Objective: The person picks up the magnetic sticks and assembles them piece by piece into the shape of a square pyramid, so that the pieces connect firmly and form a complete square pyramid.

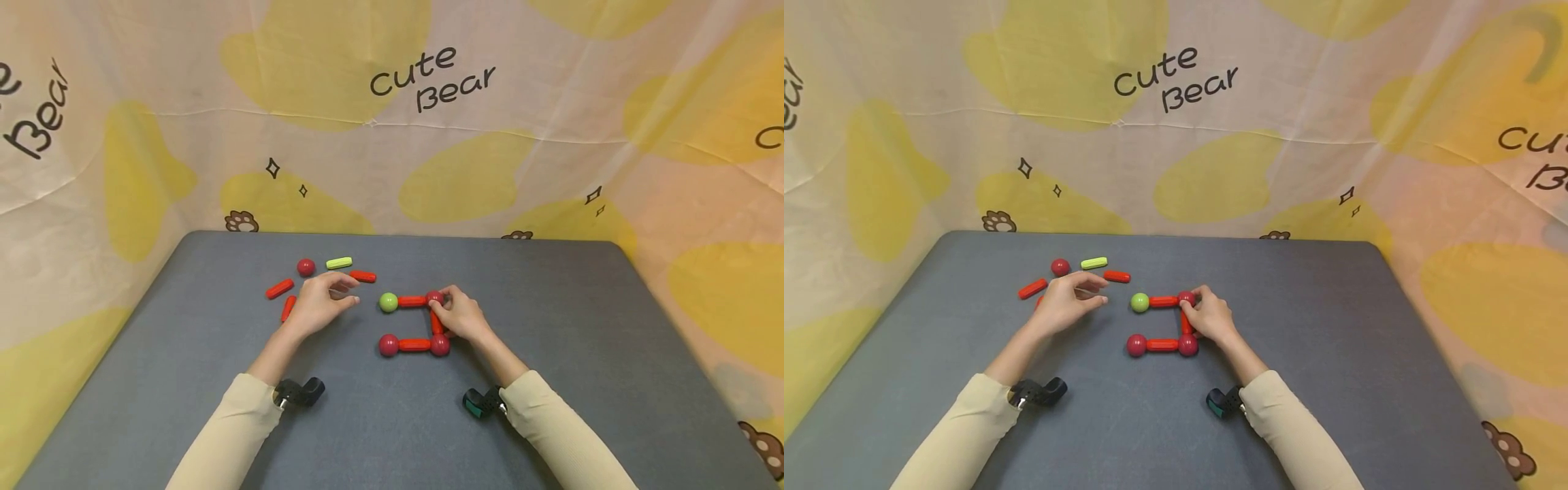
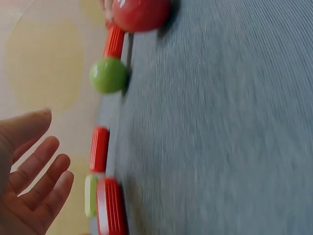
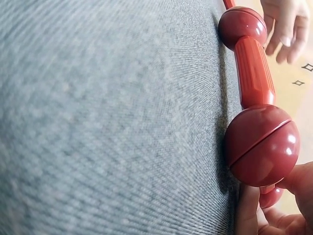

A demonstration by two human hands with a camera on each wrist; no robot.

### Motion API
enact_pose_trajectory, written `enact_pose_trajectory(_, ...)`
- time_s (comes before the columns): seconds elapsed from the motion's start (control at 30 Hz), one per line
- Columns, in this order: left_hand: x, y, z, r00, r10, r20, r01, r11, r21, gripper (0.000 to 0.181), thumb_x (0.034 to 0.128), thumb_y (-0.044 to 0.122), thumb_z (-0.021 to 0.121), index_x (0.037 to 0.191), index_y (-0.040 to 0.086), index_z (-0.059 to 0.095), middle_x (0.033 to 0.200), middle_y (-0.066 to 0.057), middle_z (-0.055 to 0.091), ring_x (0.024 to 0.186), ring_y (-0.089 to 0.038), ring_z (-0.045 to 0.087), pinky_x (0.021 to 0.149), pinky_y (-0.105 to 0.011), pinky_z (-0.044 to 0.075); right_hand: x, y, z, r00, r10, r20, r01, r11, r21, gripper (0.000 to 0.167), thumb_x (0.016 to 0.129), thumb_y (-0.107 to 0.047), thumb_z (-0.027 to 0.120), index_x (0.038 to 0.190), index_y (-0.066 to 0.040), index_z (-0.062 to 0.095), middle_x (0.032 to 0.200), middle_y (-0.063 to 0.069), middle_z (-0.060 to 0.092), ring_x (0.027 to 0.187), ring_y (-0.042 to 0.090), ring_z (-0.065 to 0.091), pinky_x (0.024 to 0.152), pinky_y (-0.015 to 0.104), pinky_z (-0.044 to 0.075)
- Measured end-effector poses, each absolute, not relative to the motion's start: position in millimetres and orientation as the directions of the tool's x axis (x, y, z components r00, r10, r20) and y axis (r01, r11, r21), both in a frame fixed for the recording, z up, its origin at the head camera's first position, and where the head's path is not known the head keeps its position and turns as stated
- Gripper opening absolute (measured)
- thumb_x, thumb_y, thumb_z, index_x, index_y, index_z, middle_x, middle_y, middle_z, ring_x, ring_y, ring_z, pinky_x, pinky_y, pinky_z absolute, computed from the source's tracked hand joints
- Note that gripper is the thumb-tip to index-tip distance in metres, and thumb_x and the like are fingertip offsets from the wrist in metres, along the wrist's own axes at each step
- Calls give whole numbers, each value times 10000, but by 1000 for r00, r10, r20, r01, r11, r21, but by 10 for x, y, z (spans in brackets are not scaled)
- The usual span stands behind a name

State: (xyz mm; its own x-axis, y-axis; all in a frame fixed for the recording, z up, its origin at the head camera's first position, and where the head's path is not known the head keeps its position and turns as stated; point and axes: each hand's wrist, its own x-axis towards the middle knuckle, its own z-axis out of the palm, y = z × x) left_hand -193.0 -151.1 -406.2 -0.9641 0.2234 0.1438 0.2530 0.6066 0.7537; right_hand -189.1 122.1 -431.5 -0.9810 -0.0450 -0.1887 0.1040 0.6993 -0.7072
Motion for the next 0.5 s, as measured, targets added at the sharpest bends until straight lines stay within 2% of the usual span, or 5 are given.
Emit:
enact_pose_trajectory(0.3,-1867,-1814,-4140,-975,132,181,223,632,742,288,764,158,742,1024,61,667,1006,-83,655,896,-247,650,760,-380,526,-1889,1230,-4313,-982,-53,-179,92,696,-713,395,889,-275,582,1181,-18,508,747,64,580,429,111,543,423,258,472)
enact_pose_trajectory(0.5,-1838,-1869,-4223,-976,123,180,216,652,726,296,739,158,768,999,55,671,961,-90,665,834,-208,650,728,-367,526,-1890,1231,-4317,-983,-53,-175,91,689,-719,392,888,-275,584,1176,-20,510,740,64,580,425,112,546,422,264,474)
